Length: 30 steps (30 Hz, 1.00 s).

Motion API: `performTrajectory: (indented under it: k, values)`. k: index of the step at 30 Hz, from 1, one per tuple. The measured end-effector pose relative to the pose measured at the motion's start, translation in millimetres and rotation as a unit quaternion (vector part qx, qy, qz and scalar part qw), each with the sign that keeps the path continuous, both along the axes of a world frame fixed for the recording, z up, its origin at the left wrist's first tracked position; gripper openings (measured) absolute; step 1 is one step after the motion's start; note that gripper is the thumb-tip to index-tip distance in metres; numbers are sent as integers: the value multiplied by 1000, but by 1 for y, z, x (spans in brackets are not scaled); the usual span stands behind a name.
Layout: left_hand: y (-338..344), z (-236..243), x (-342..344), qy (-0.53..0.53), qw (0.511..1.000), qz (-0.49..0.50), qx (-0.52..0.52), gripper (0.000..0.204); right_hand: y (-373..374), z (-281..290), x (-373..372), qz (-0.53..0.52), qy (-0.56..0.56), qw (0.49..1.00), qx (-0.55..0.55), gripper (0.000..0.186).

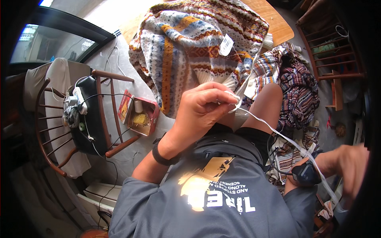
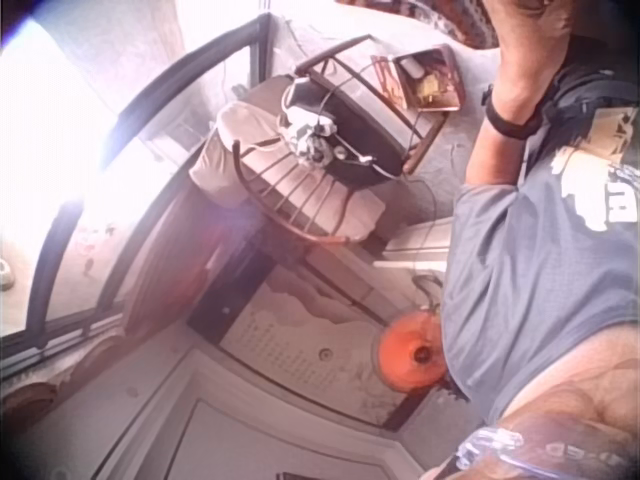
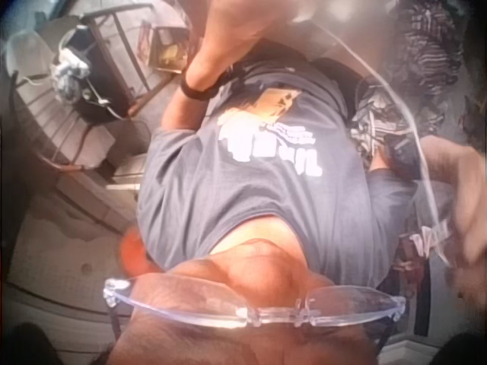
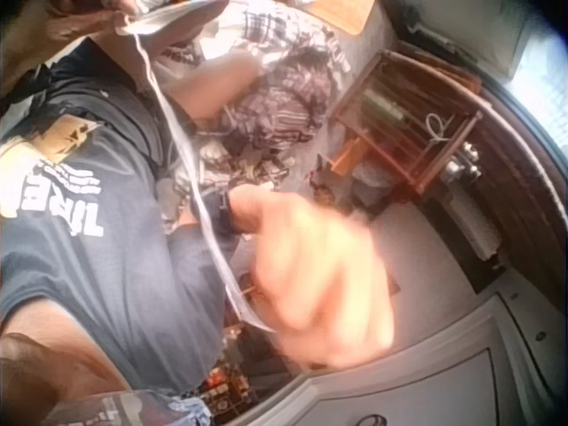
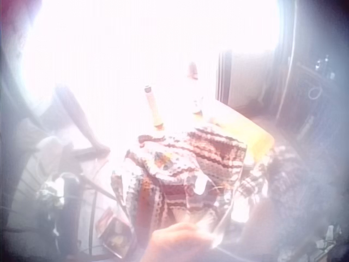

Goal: Hand sewing or repairing a knitted garment with white thread.

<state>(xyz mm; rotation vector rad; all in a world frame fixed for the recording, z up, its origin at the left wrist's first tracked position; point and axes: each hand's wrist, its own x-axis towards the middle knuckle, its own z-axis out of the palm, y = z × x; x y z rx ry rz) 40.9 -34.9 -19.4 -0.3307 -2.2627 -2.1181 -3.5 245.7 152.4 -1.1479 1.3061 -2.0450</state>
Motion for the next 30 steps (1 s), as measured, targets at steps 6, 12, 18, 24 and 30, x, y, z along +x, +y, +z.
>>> performTrajectory:
  k: [6, 12, 18, 24, 30]
  values:
    - [5, 0, -3, 54, 998, 2, -21, 18, -66, -101, 7, -294, 244, 855, 352, 11]
    - [6, 3, -1, 61, 997, 14, -54, 18, -74, -113, 11, -310, 259, 827, 390, 14]
    - [7, 3, -1, 71, 996, 11, -59, 19, -74, -112, 11, -311, 271, 819, 399, 14]
    - [7, 2, 0, 67, 997, 12, -47, 18, -74, -113, 12, -314, 275, 818, 397, 14]
    - [8, 2, 1, 69, 996, 12, -49, 17, -75, -111, 13, -312, 287, 809, 408, 14]
